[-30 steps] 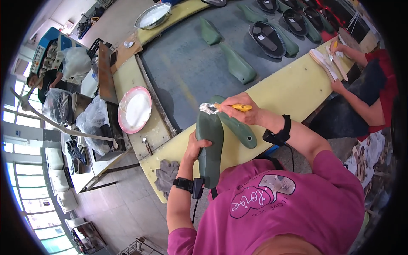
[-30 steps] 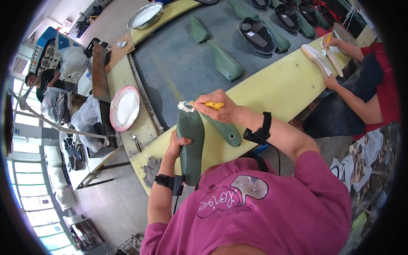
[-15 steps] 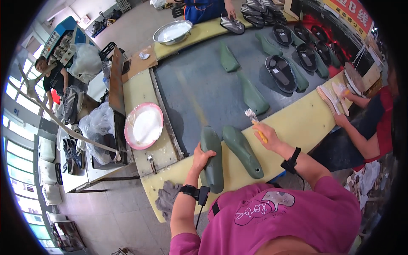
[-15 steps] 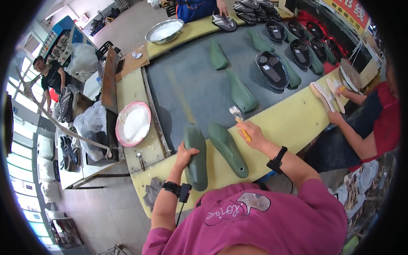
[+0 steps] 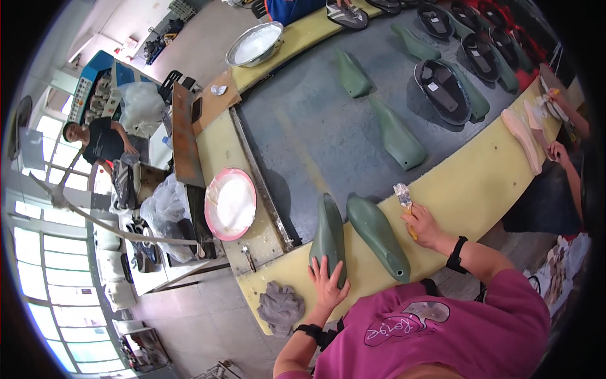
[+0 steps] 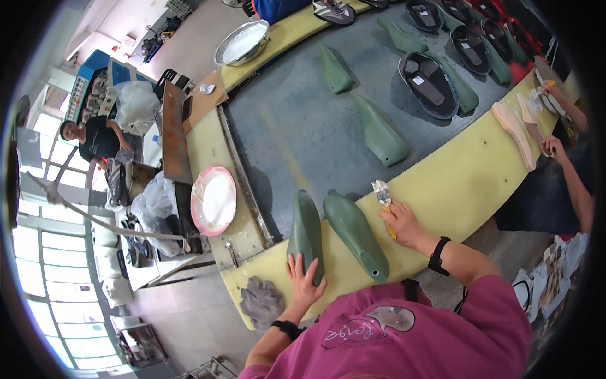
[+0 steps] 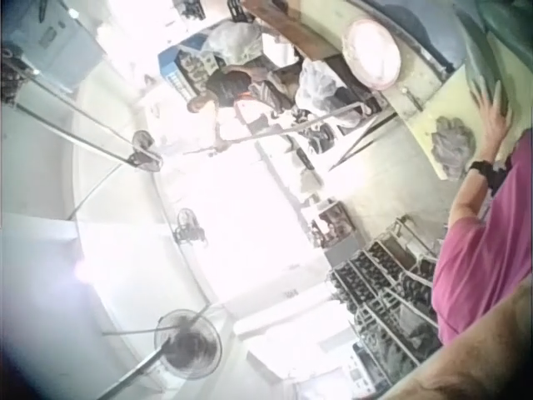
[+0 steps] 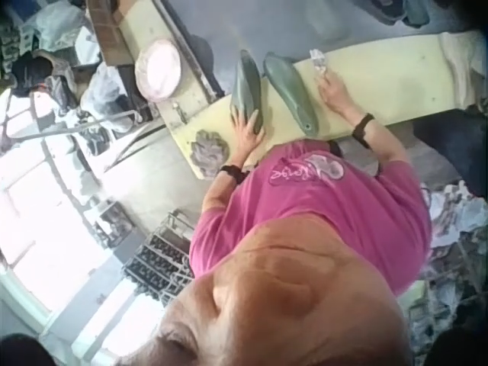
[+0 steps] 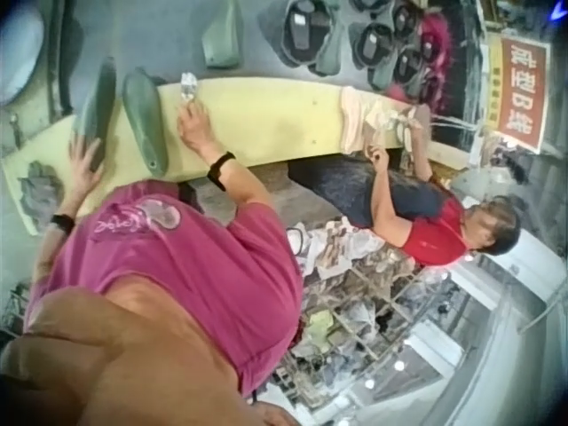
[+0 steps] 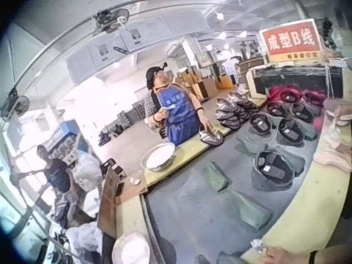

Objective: The recorder takes shoe lasts from a rack and applies glue to the bottom surface using a brush.

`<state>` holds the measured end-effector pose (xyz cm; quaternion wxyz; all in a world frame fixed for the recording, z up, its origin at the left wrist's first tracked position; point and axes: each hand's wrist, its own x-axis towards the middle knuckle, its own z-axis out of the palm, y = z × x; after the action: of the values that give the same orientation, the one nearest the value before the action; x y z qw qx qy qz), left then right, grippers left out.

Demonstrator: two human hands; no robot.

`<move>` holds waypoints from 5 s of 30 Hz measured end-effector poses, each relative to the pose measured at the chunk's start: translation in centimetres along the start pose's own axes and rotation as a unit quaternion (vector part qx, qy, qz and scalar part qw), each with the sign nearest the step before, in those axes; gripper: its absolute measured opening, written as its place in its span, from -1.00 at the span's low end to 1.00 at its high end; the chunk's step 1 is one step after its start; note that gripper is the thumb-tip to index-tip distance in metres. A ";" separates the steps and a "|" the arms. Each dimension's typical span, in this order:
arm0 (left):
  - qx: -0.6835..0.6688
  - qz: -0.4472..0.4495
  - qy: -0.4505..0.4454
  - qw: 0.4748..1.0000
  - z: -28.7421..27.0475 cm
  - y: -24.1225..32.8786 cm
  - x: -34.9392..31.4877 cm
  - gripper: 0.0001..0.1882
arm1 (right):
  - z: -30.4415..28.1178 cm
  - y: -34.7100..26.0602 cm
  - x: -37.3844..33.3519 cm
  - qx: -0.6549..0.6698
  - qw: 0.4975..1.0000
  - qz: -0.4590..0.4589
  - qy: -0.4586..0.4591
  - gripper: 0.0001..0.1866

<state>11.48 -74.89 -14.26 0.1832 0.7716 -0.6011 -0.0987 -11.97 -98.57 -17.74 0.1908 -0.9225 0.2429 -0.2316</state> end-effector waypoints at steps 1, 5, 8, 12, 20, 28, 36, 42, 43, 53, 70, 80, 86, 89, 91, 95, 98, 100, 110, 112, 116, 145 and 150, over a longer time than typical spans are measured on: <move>-0.011 0.004 0.044 0.999 0.2 -0.6 1.6 -0.38 | 0.1 0.0 0.1 0.002 1.000 0.005 0.003 -0.62; 0.001 -0.013 0.083 0.997 2.0 -3.5 10.4 -0.30 | -0.1 -0.4 -0.1 0.004 1.000 0.010 -0.017 -0.60; -0.060 -0.122 0.054 0.989 3.6 -5.1 16.9 -0.18 | 0.3 -0.2 -0.5 0.005 0.999 0.017 -0.028 -0.58; 0.047 -0.089 0.016 0.995 5.8 -7.0 22.7 -0.11 | 0.4 -0.1 -0.5 0.022 0.998 0.039 -0.043 -0.58; 0.074 -0.077 0.068 0.992 4.8 -14.1 37.2 -0.19 | -0.6 -0.2 0.1 0.019 0.994 0.060 -0.088 -0.62; 0.082 -0.085 0.097 0.988 3.4 -10.6 37.9 -0.35 | 0.2 0.2 -0.5 0.033 0.996 0.044 -0.066 -0.63; -0.117 -0.036 -0.154 0.981 1.3 7.4 11.8 -0.27 | -0.5 -0.7 -0.6 0.025 0.998 0.052 -0.037 -0.61; -0.399 -0.082 -0.043 0.912 3.5 6.8 7.5 -0.12 | 1.5 0.3 -0.7 0.019 0.999 0.017 0.033 -0.66; -0.432 -0.076 -0.057 0.897 2.9 5.7 7.3 -0.09 | 1.3 0.1 -0.6 0.026 0.999 0.014 0.024 -0.66; -0.457 -0.259 -0.130 0.841 1.6 2.0 8.8 -0.11 | 1.5 0.1 -0.4 0.066 0.992 0.001 0.112 -0.73; -0.578 -0.161 -0.164 0.783 -4.5 5.1 7.0 -0.29 | -8.1 -9.6 8.2 0.464 0.873 0.105 0.107 -0.72; -0.665 -0.192 -0.146 0.707 -4.8 1.5 6.6 -0.40 | -1.8 -4.3 6.0 0.343 0.910 0.233 -0.022 -0.78; -0.683 -0.229 -0.120 0.683 -2.8 -0.7 11.0 -0.47 | -0.3 -3.7 3.3 0.115 0.986 0.018 0.120 -0.85; -0.648 -0.267 -0.132 0.701 -1.5 -1.6 16.0 -0.42 | 2.3 -1.3 0.5 0.040 0.999 -0.006 0.030 -0.72; -0.629 -0.261 -0.127 0.721 -0.9 -2.4 19.4 -0.43 | 2.2 -2.0 0.4 0.033 0.999 0.004 0.025 -0.72; -0.594 -0.253 -0.133 0.752 0.2 -3.7 26.2 -0.45 | 2.0 -1.9 0.2 0.041 0.999 0.019 0.022 -0.72; -0.495 -0.201 -0.024 0.845 4.2 -6.0 29.0 -0.37 | 1.7 -2.3 1.3 0.059 0.998 0.021 0.000 -0.73; -0.343 -0.206 0.046 0.915 7.6 -6.1 29.2 -0.34 | 1.8 -2.1 1.4 0.059 0.998 0.023 0.000 -0.73; -0.231 -0.153 -0.104 0.955 7.0 -6.1 20.3 -0.20 | 1.8 -1.7 1.1 0.075 0.996 0.032 0.022 -0.76; -0.356 -0.195 -0.119 0.906 4.0 -5.2 17.1 -0.24 | 2.3 -1.1 1.2 0.081 0.996 0.018 0.026 -0.76; -0.450 -0.212 0.009 0.867 -1.7 -2.7 8.6 -0.41 | 2.4 -0.8 0.7 0.042 0.997 0.012 0.060 -0.72; 0.074 -0.347 0.116 0.928 -2.9 -10.5 -12.9 -0.31 | 22.8 -25.3 23.1 0.016 0.958 -0.280 -0.057 -0.61; -0.016 -0.339 0.171 0.925 -3.5 -10.8 -14.6 -0.35 | 20.5 -27.9 20.4 0.016 0.958 -0.281 -0.050 -0.48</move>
<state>18.64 -57.95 -16.37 0.2514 0.9314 -0.2616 -0.0312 24.47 -82.02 -14.76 0.1447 -0.9608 -0.0402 -0.2331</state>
